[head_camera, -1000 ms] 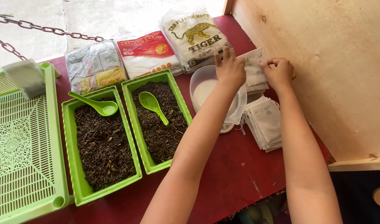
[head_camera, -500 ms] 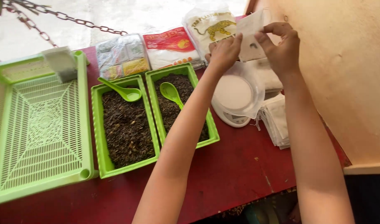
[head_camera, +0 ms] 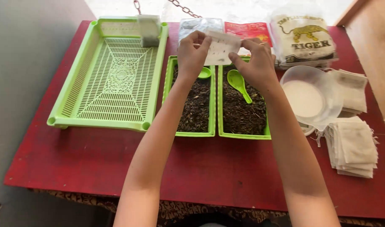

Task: Filling individual tea bags with loose tea leaves using a spoon and placing them into a basket.

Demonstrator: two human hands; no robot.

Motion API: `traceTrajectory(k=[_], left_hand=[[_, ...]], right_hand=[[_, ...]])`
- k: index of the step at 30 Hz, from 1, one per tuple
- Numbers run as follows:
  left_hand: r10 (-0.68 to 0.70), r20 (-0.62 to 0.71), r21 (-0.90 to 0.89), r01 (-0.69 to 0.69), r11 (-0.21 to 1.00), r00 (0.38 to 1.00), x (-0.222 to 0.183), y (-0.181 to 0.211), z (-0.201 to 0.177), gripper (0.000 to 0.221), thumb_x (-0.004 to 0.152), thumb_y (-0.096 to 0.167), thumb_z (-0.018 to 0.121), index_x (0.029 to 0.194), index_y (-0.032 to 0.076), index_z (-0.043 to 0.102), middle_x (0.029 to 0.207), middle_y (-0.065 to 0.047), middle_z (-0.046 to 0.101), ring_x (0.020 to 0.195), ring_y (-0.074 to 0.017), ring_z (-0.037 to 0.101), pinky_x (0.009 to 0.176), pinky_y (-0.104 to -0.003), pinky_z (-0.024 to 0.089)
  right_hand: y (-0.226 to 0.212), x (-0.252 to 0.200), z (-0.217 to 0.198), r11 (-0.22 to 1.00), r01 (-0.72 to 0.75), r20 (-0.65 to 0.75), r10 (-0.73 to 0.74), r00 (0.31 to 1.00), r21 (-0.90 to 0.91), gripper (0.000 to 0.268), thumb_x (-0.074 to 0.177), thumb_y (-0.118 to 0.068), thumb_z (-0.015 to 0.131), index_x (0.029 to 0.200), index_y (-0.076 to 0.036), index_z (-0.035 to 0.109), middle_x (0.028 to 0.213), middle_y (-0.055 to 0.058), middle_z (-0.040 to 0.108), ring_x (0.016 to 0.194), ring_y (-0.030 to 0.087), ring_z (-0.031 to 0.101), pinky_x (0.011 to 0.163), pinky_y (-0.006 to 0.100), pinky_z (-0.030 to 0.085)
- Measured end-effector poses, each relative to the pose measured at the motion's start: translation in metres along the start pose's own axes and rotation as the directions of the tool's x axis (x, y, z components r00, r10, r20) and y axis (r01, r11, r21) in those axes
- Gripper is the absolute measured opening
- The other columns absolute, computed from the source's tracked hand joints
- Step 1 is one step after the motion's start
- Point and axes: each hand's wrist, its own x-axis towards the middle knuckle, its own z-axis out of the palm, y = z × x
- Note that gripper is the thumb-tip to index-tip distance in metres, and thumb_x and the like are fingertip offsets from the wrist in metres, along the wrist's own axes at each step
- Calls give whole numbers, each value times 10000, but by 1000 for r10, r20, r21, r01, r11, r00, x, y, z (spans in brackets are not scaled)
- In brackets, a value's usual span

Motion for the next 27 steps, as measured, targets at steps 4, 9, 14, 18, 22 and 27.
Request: traceTrajectory(k=[4, 9, 14, 18, 22, 27], left_hand=[[114, -125, 296, -72, 953, 986, -24, -16, 0, 96, 898, 315, 718, 907, 222, 744, 903, 45, 741, 855, -142, 661, 933, -511, 410], [222, -205, 332, -146, 932, 953, -61, 8, 5, 92, 916, 292, 731, 923, 210, 772, 947, -6, 705, 1032, -254, 631, 1004, -556, 354], [234, -111, 362, -180, 915, 966, -55, 17, -5, 79, 906, 325, 740, 923, 257, 776, 973, 17, 692, 1041, -258, 639, 1027, -577, 321], [279, 3, 347, -263, 900, 960, -56, 32, -24, 120, 896, 261, 750, 1015, 250, 761, 1008, -2, 679, 1069, -266, 619, 1049, -593, 284], [335, 90, 300, -347, 889, 938, -52, 35, -25, 83, 882, 211, 763, 965, 206, 761, 977, -38, 677, 1055, -268, 612, 1047, -623, 268], [439, 210, 476, -483, 735, 874, -54, 30, -19, 56, 908, 137, 728, 903, 190, 746, 978, -21, 651, 1090, -232, 601, 1043, -636, 238]], right_hand=[[-18, -2, 4, 991, 42, 55, -50, 997, 129, 276, 984, -315, 654, 1182, -131, 709, 1206, 137, 687, 1131, 309, 601, 944, 491, 437], [0, -13, 11, 985, 118, -127, -102, 987, 129, 201, 992, -299, 783, 1103, -133, 766, 1189, 153, 676, 1149, 426, 601, 980, 520, 456], [-13, -23, -8, 971, 159, -156, -131, 979, 180, 147, 1025, -243, 756, 1081, -107, 765, 1186, 170, 660, 1138, 419, 591, 999, 521, 437], [-18, -27, -18, 961, 259, -150, -243, 958, 96, 149, 1010, -186, 768, 1086, -58, 753, 1183, 198, 653, 1140, 467, 588, 973, 539, 445], [-26, -27, -26, 958, 280, -131, -271, 954, 61, 123, 999, -190, 782, 1045, -77, 763, 1183, 165, 649, 1162, 428, 582, 970, 517, 427], [-29, -30, -33, 963, 269, -52, -270, 961, -31, 120, 971, -234, 777, 1027, -130, 757, 1237, 105, 650, 1190, 395, 573, 965, 496, 397]])
